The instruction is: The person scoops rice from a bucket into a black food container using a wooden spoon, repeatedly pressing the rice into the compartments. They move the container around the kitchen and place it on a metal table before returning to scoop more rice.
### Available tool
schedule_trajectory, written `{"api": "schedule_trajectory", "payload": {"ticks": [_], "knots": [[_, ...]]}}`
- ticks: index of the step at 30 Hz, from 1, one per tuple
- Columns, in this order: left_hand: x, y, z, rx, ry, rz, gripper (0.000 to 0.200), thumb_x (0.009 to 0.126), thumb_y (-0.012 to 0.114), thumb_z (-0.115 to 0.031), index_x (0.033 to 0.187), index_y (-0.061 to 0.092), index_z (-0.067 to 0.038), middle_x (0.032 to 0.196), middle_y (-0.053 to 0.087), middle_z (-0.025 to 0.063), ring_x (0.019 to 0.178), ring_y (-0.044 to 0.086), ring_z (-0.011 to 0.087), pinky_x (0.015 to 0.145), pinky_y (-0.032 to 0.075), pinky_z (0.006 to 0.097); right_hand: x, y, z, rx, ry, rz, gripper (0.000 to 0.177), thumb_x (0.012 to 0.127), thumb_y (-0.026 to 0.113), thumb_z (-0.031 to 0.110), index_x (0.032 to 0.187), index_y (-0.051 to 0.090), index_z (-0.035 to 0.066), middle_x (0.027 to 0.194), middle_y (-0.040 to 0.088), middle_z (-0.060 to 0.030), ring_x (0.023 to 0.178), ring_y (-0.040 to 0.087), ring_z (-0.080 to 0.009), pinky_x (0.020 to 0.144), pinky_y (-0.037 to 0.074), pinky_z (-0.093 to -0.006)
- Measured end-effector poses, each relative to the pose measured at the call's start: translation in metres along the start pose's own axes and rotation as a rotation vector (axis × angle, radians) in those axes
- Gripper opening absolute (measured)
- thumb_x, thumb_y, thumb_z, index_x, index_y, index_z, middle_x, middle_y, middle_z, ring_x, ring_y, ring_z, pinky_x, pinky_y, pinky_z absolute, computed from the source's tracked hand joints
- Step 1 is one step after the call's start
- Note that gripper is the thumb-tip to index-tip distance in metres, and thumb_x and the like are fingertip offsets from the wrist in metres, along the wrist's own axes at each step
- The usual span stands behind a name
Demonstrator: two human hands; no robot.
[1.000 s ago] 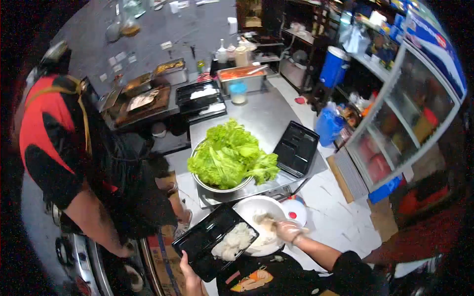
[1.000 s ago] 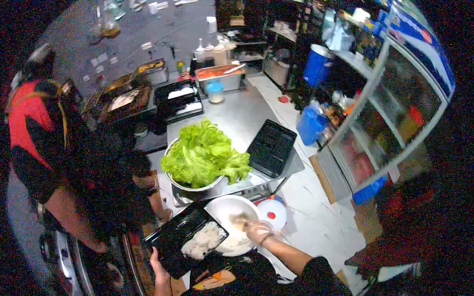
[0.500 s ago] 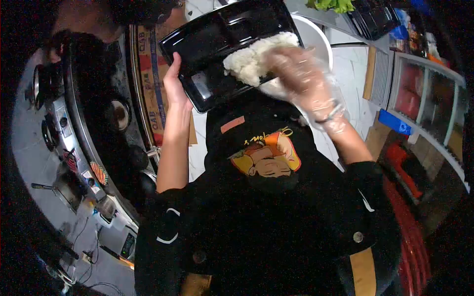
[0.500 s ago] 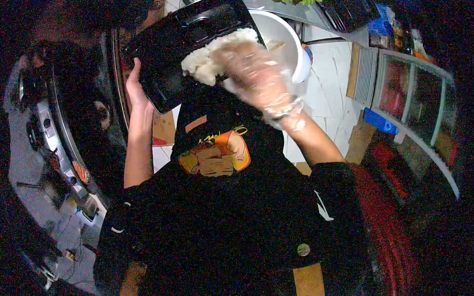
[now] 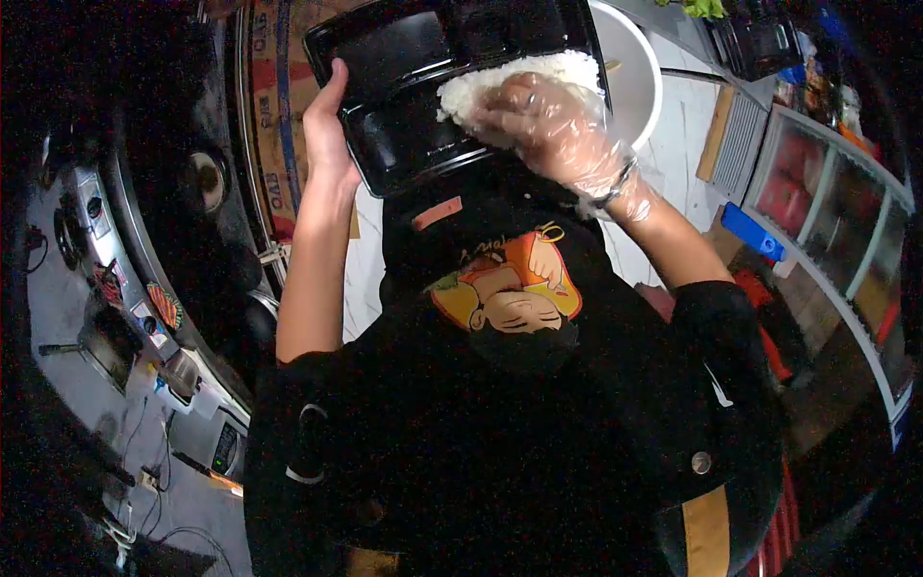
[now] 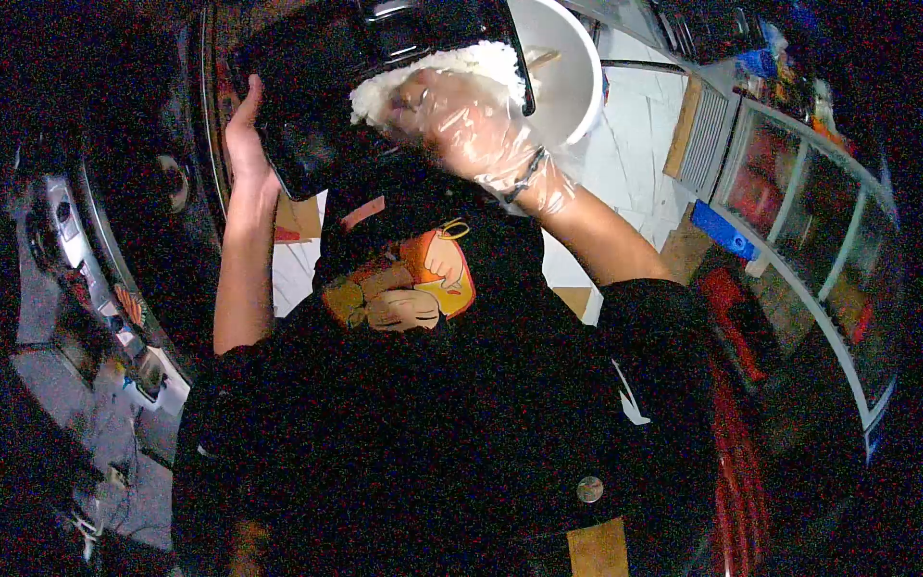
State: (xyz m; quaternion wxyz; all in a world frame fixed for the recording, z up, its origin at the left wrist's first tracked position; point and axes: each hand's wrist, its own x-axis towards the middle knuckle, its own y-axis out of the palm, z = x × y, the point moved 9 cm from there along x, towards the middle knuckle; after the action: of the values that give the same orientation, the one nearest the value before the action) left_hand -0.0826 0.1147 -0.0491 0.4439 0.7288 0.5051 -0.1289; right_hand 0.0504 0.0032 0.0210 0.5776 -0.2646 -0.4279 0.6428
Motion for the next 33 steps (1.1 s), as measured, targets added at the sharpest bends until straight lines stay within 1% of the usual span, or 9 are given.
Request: {"api": "schedule_trajectory", "payload": {"ticks": [5,9,16,23,24,26,28,30,33], "knots": [[0.000,0.002,0.008,-0.037,0.016,0.005,0.041,0.089,0.047,-0.035,0.113,0.052,-0.001,0.107,0.059,0.0113,0.095,0.058,0.0237,0.083,0.047,0.0362,-0.009,-0.035,0.028,-0.029,-0.048,-0.146,0.036,0.066,0.066,0.006,0.101,0.061,0.011,0.098,0.057,-0.0087,0.088,0.057,-0.0274,0.072,0.048,-0.0385],[-0.001,0.009,0.008,-0.045,0.017,0.013,0.041,0.089,0.047,-0.034,0.114,0.052,-0.001,0.108,0.058,0.0116,0.096,0.058,0.0242,0.084,0.047,0.0368,-0.027,-0.018,0.031,-0.070,-0.123,-0.095,0.039,0.064,0.066,0.008,0.103,0.060,0.008,0.092,0.056,-0.0062,0.082,0.058,-0.0255,0.067,0.049,-0.0350],[0.003,0.013,0.013,0.013,-0.028,-0.027,0.042,0.089,0.047,-0.036,0.113,0.053,-0.002,0.108,0.058,0.0108,0.096,0.057,0.0246,0.086,0.046,0.0379,-0.042,-0.019,0.022,-0.084,-0.148,-0.229,0.042,0.061,0.061,0.003,0.103,0.060,0.006,0.094,0.061,-0.0073,0.084,0.060,-0.0243,0.072,0.051,-0.0356],[0.010,0.023,0.011,0.022,-0.059,-0.004,0.039,0.088,0.049,-0.034,0.111,0.055,-0.002,0.108,0.059,0.0097,0.096,0.057,0.0246,0.087,0.044,0.0373,-0.035,-0.016,0.015,-0.080,-0.073,-0.235,0.040,0.062,0.061,0.002,0.101,0.062,0.008,0.099,0.062,-0.0070,0.086,0.061,-0.0236,0.073,0.050,-0.0353],[0.012,0.019,0.005,0.057,-0.011,-0.068,0.039,0.088,0.049,-0.033,0.111,0.055,-0.002,0.108,0.059,0.0098,0.096,0.057,0.0247,0.087,0.044,0.0373,-0.031,-0.018,0.012,-0.083,-0.068,-0.233,0.040,0.062,0.061,0.002,0.101,0.062,0.008,0.099,0.062,-0.0070,0.086,0.061,-0.0236,0.073,0.050,-0.0353],[0.015,0.010,0.000,0.096,0.013,-0.145,0.038,0.088,0.050,-0.033,0.110,0.056,-0.002,0.107,0.059,0.0099,0.096,0.057,0.0248,0.087,0.044,0.0372,-0.028,-0.020,0.012,-0.093,-0.016,-0.236,0.037,0.063,0.061,0.001,0.099,0.063,0.008,0.096,0.062,-0.0065,0.085,0.060,-0.0237,0.073,0.049,-0.0347],[0.007,0.015,0.002,0.071,0.012,-0.090,0.038,0.088,0.050,-0.032,0.110,0.055,-0.002,0.107,0.059,0.0104,0.096,0.057,0.0251,0.087,0.043,0.0372,-0.049,-0.031,0.022,-0.204,0.022,-0.295,0.037,0.063,0.061,0.000,0.099,0.063,0.009,0.092,0.061,-0.0059,0.083,0.059,-0.0229,0.072,0.048,-0.0338],[0.011,0.017,0.003,0.058,0.012,-0.066,0.038,0.088,0.050,-0.031,0.111,0.055,-0.001,0.108,0.059,0.0105,0.096,0.057,0.0251,0.087,0.044,0.0370,-0.044,-0.028,0.016,-0.111,-0.046,-0.274,0.038,0.064,0.062,0.000,0.100,0.063,0.011,0.088,0.061,-0.0047,0.081,0.059,-0.0213,0.070,0.048,-0.0328],[0.008,0.018,0.002,0.125,0.037,-0.135,0.038,0.088,0.050,-0.030,0.111,0.055,-0.001,0.108,0.059,0.0103,0.096,0.057,0.0248,0.086,0.044,0.0365,-0.045,-0.022,0.012,-0.129,0.004,-0.263,0.037,0.064,0.063,0.000,0.100,0.063,0.011,0.091,0.062,-0.0050,0.080,0.060,-0.0209,0.069,0.047,-0.0323]]}}
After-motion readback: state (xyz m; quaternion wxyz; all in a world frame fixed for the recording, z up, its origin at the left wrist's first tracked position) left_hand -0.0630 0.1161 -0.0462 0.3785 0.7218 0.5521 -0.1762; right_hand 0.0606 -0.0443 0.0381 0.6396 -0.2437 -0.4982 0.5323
